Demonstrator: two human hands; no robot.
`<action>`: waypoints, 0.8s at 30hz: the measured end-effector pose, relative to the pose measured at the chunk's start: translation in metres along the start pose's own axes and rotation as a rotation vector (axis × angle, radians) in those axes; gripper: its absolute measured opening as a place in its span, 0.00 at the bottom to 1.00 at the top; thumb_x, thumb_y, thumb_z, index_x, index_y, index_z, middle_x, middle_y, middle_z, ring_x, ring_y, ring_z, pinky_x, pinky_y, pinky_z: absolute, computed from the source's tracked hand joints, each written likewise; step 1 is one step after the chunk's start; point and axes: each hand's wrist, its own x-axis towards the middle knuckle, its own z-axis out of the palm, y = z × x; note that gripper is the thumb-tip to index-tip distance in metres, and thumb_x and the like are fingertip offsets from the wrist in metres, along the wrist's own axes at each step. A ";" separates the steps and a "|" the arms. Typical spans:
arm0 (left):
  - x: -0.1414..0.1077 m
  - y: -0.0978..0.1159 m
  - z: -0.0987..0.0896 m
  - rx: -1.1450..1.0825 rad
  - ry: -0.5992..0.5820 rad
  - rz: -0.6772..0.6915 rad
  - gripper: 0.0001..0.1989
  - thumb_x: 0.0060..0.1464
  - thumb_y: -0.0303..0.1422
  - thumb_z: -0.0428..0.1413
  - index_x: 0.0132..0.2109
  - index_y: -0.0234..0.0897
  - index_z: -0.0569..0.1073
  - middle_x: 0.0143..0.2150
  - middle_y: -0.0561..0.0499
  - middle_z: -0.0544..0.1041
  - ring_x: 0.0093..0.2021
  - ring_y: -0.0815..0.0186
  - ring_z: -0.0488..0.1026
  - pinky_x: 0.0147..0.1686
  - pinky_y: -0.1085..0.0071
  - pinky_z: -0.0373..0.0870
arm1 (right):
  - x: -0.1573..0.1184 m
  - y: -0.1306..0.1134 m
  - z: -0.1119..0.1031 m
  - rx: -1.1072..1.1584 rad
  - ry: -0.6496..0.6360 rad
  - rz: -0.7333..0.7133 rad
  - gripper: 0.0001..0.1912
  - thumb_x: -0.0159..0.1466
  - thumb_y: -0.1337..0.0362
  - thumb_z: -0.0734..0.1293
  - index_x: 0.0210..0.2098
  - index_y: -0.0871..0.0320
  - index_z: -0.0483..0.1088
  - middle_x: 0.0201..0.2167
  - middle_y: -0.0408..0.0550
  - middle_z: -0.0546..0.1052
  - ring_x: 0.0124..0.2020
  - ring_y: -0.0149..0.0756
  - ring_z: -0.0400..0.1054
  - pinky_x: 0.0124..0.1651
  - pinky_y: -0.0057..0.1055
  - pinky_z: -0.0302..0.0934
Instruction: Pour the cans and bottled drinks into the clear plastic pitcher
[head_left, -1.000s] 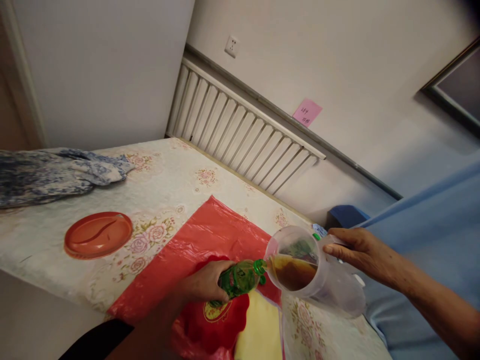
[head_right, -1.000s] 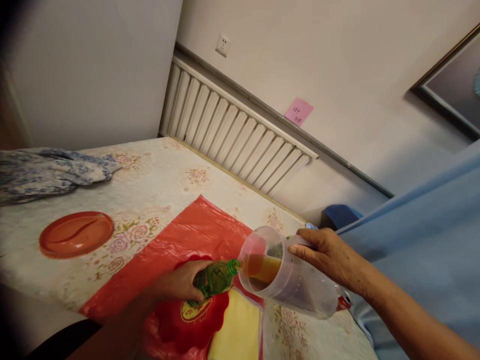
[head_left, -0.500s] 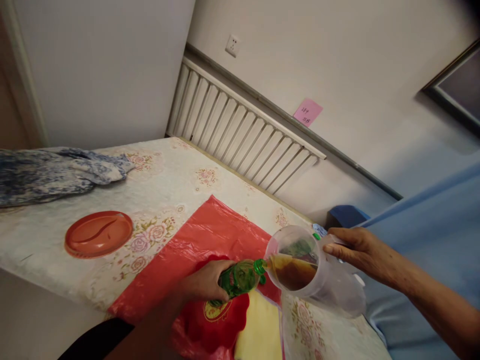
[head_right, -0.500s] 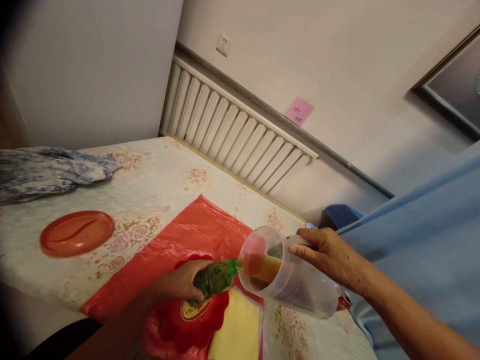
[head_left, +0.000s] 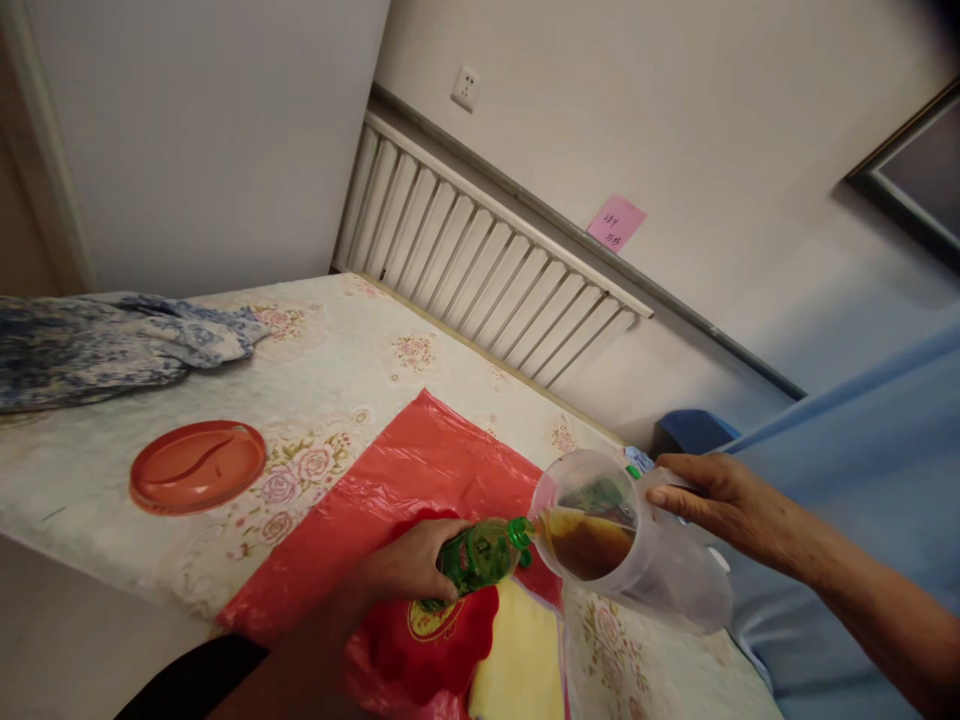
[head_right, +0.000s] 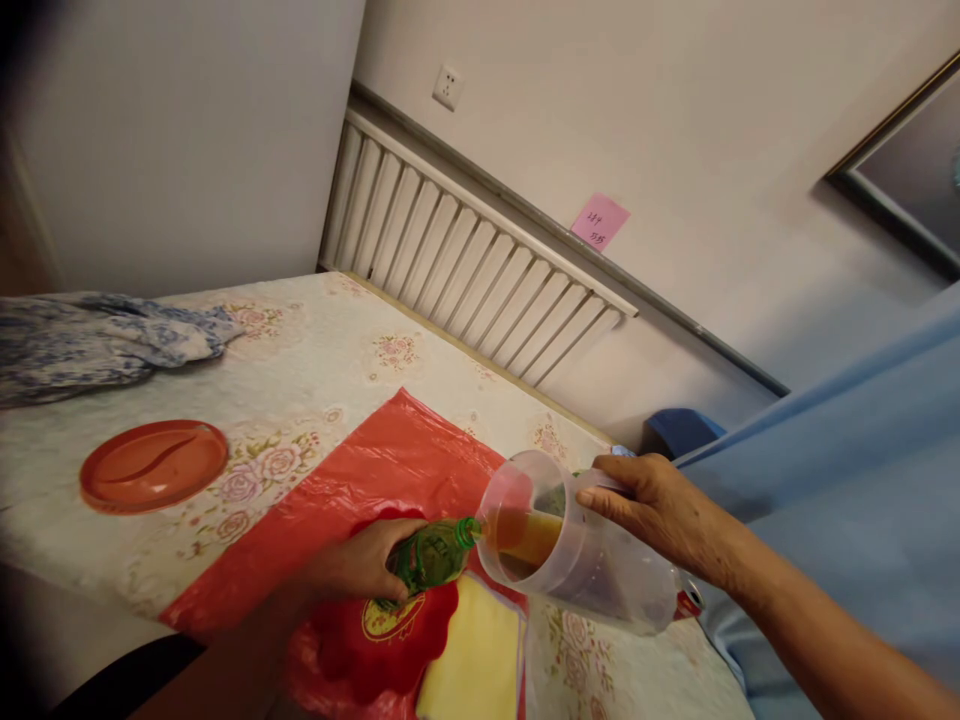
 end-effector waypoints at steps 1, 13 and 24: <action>0.000 0.000 0.000 -0.008 0.000 0.003 0.36 0.34 0.24 0.60 0.56 0.42 0.75 0.48 0.52 0.81 0.45 0.57 0.76 0.39 0.70 0.70 | 0.000 0.000 0.000 0.000 -0.002 0.000 0.30 0.64 0.36 0.59 0.26 0.57 0.68 0.24 0.43 0.66 0.25 0.32 0.59 0.26 0.30 0.55; 0.002 -0.007 0.001 -0.011 0.006 0.002 0.38 0.33 0.23 0.61 0.57 0.43 0.74 0.49 0.53 0.81 0.46 0.57 0.76 0.41 0.70 0.71 | 0.000 -0.007 -0.002 -0.039 0.009 -0.006 0.31 0.63 0.35 0.59 0.23 0.57 0.65 0.22 0.41 0.63 0.24 0.30 0.57 0.25 0.29 0.51; 0.002 -0.005 0.002 -0.051 -0.015 0.016 0.37 0.35 0.23 0.61 0.58 0.44 0.74 0.49 0.53 0.81 0.45 0.57 0.77 0.42 0.69 0.72 | 0.001 -0.005 -0.002 -0.047 -0.027 0.015 0.31 0.64 0.35 0.58 0.27 0.57 0.67 0.24 0.43 0.66 0.26 0.33 0.60 0.27 0.30 0.52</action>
